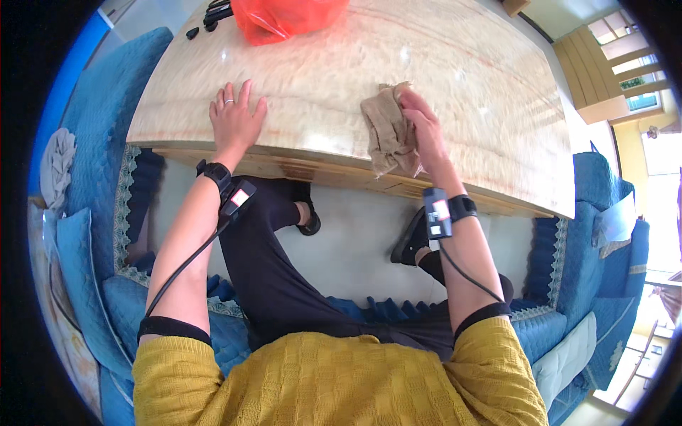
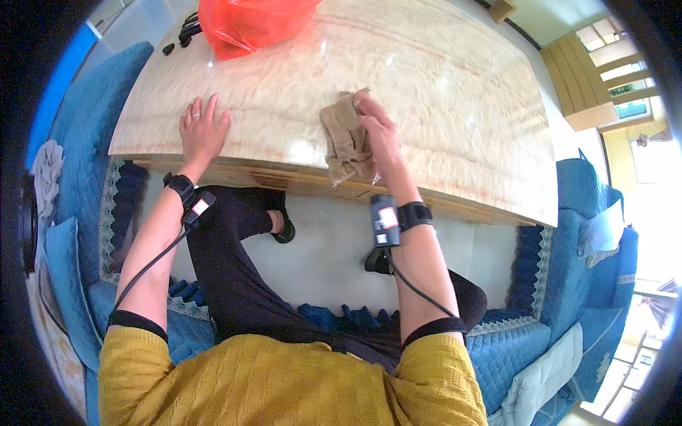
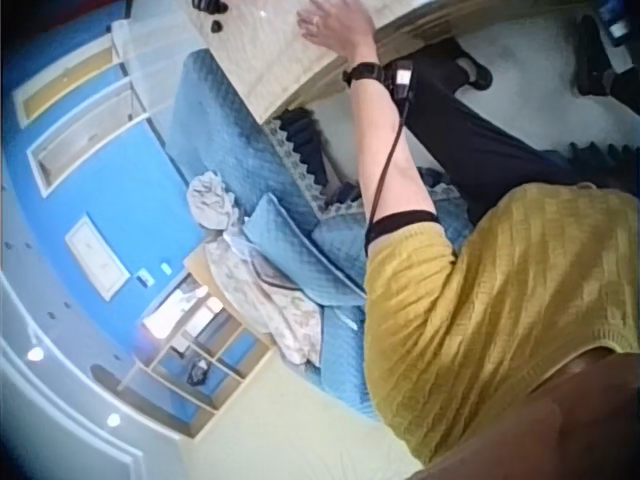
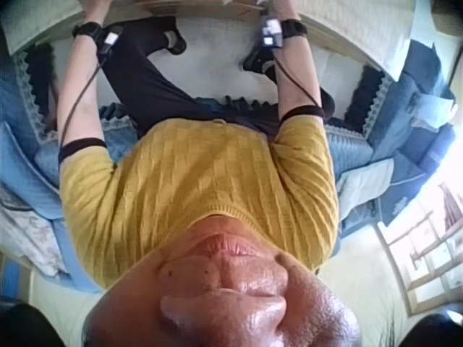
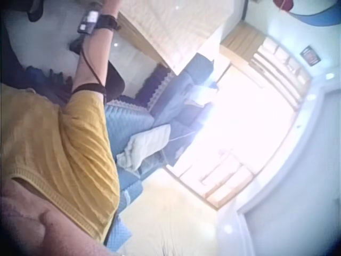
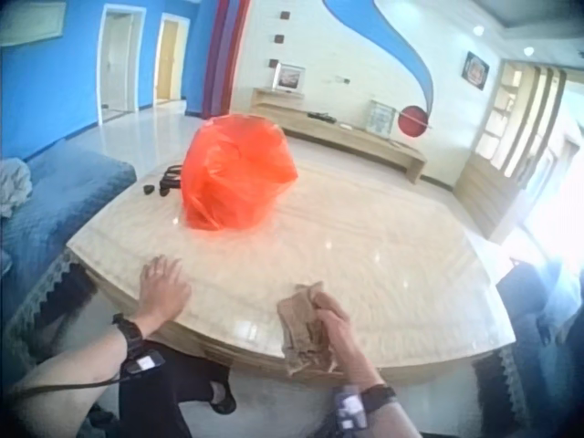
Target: The recorder uses a cloth to wipe down a large wooden desk and then a marble-topped coffee table.
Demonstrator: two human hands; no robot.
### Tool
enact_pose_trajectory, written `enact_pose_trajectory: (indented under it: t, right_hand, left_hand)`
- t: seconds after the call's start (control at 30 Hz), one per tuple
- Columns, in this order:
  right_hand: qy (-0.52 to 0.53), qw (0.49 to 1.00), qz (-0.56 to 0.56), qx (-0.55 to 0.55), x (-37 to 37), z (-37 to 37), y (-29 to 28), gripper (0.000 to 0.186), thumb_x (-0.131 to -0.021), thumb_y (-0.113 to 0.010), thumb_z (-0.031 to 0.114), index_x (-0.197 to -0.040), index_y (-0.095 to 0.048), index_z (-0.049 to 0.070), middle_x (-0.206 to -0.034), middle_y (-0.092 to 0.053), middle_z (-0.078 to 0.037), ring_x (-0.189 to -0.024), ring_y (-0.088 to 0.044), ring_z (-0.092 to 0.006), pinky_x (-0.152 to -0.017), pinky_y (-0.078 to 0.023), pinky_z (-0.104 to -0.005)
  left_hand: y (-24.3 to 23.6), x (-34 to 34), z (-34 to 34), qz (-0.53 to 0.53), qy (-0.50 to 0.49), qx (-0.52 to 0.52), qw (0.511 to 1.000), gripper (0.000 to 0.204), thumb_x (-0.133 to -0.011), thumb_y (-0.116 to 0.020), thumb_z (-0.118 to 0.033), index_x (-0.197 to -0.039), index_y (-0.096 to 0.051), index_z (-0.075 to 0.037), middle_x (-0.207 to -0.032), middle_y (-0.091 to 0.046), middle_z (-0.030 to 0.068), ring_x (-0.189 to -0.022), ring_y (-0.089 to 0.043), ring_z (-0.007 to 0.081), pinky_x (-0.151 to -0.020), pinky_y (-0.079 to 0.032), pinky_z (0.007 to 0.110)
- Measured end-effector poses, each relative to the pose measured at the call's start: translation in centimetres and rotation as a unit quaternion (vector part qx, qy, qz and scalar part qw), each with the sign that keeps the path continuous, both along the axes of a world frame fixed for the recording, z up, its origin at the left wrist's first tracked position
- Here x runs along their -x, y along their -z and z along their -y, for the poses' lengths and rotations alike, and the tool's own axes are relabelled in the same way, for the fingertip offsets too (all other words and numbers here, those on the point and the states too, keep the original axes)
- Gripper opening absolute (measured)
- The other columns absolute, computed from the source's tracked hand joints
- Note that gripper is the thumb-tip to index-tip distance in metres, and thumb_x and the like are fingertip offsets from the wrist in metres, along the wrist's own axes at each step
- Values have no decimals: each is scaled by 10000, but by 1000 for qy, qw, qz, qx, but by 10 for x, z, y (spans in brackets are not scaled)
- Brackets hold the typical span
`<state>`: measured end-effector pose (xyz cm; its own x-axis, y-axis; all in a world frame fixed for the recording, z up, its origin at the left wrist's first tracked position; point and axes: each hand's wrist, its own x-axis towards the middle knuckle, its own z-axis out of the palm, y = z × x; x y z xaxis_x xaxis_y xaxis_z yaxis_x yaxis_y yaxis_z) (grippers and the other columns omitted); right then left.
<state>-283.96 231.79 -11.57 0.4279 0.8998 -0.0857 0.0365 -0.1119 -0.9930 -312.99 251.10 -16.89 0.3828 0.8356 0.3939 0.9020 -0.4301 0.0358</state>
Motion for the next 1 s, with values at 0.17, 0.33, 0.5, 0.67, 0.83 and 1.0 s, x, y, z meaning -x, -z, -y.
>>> enact_pose_trajectory:
  t: [0.17,0.33,0.5,0.67,0.83,1.0]
  right_hand:
    - [-26,854,511,97,27,13,25,486,-939,-499,308,-1390,-458,132,-1459,-392,-139,-1357,-354,-303,-1090,-304,-454]
    - [-37,799,596,71,65,-3,21,504,-945,-454,454,-1396,-445,229,-1493,-336,-141,-1388,-294,-301,-1100,-229,-477]
    - [-5,787,583,202,-2,7,11,478,-983,-376,450,-1421,-416,262,-1519,-316,-88,-1405,-283,-257,-1106,-268,-475]
    - [183,740,546,347,-134,115,16,532,-1002,-290,444,-1491,-281,236,-1538,-281,-113,-1409,-274,-313,-1105,-305,-469]
    - [330,708,468,413,-228,212,36,614,-966,-317,535,-1475,-319,192,-1518,-312,-147,-1407,-260,-329,-1131,-250,-434]
    - [316,645,516,466,-310,160,57,686,-929,-287,615,-1478,-323,205,-1537,-284,-129,-1423,-215,-326,-1133,-211,-491]
  left_hand:
    - [1,5,0,1,-2,5,1000,559,-917,-469,-483,-1393,-449,-190,-1427,-408,232,-1333,-363,385,-1085,-269,535]
    - [-2,0,-2,-6,-4,13,1000,569,-923,-451,-494,-1407,-429,-195,-1441,-395,236,-1347,-347,386,-1099,-251,536]
    - [-1,1,0,-14,-4,22,1000,571,-930,-445,-496,-1421,-402,-210,-1448,-387,229,-1356,-334,380,-1104,-248,524]
    - [-4,1,2,-18,-5,22,1000,565,-936,-442,-481,-1430,-383,-213,-1451,-382,229,-1353,-337,384,-1100,-250,529]
    - [-7,-1,6,-32,-1,39,999,580,-940,-431,-465,-1431,-383,-160,-1449,-356,269,-1356,-309,424,-1102,-221,562]
    - [-8,-11,10,9,30,32,999,578,-941,-441,-450,-1429,-378,-148,-1434,-360,284,-1341,-316,444,-1095,-224,574]
